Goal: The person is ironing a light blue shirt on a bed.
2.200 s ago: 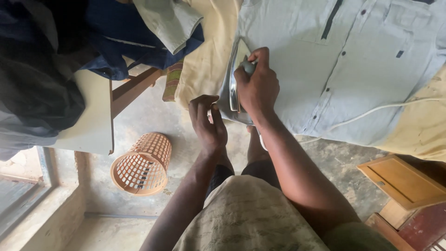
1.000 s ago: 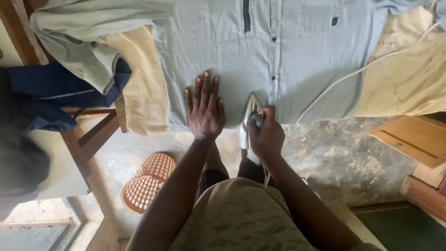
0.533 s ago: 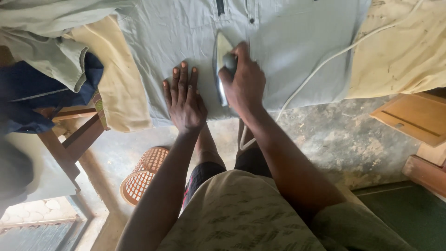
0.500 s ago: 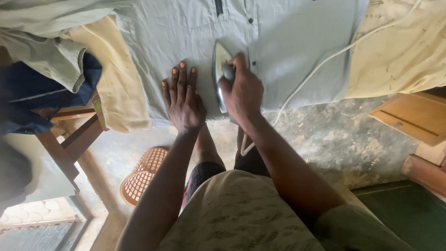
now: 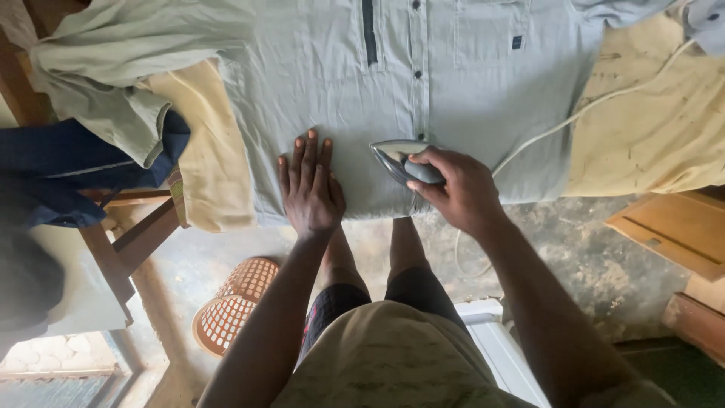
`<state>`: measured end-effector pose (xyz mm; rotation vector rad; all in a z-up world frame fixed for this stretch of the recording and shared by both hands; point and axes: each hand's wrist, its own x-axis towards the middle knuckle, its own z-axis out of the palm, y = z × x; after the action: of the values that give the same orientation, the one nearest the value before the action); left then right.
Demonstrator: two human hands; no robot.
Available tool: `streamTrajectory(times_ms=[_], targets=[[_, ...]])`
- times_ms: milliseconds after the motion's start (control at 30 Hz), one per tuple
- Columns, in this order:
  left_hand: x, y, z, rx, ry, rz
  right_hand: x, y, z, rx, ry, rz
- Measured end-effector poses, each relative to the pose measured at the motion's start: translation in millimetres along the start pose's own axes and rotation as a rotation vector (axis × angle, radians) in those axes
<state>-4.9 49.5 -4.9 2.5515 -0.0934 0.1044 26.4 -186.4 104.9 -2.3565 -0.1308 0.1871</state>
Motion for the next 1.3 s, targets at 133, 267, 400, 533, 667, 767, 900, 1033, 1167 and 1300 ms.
streamTrajectory(times_ms=[133,267,400,533,667,767,900,1033,1167,1300], targets=[[-2,0,-2,0.011,-0.023,-0.014,15,17,3,-0.126,-0.229,-0.111],[-2,-3,1,-0.005,-0.037,-0.011,-5,47,-2,-0.302,-0.237,-0.071],[-3,-8,7,0.025,-0.029,-0.018,-10,82,-14,-0.395,-0.327,-0.009],[-7,-3,4,0.022,-0.057,-0.015,-6,66,-2,-0.515,-0.271,-0.026],[-4,-3,1,-0.004,-0.048,-0.029,18,41,9,-0.486,-0.224,-0.134],[1,-2,-4,-0.017,-0.067,-0.023,15,50,1,-0.556,-0.295,-0.103],[0,-6,3,-0.004,-0.048,-0.025,15,71,-12,-0.613,-0.315,-0.074],[-8,-2,-1,-0.013,-0.051,-0.031,11,63,9,-0.53,-0.312,-0.092],[-4,-5,5,0.001,-0.017,-0.015,30,30,28,-0.545,-0.227,-0.103],[-8,-3,1,-0.007,-0.06,-0.018,12,34,24,-0.522,-0.251,0.018]])
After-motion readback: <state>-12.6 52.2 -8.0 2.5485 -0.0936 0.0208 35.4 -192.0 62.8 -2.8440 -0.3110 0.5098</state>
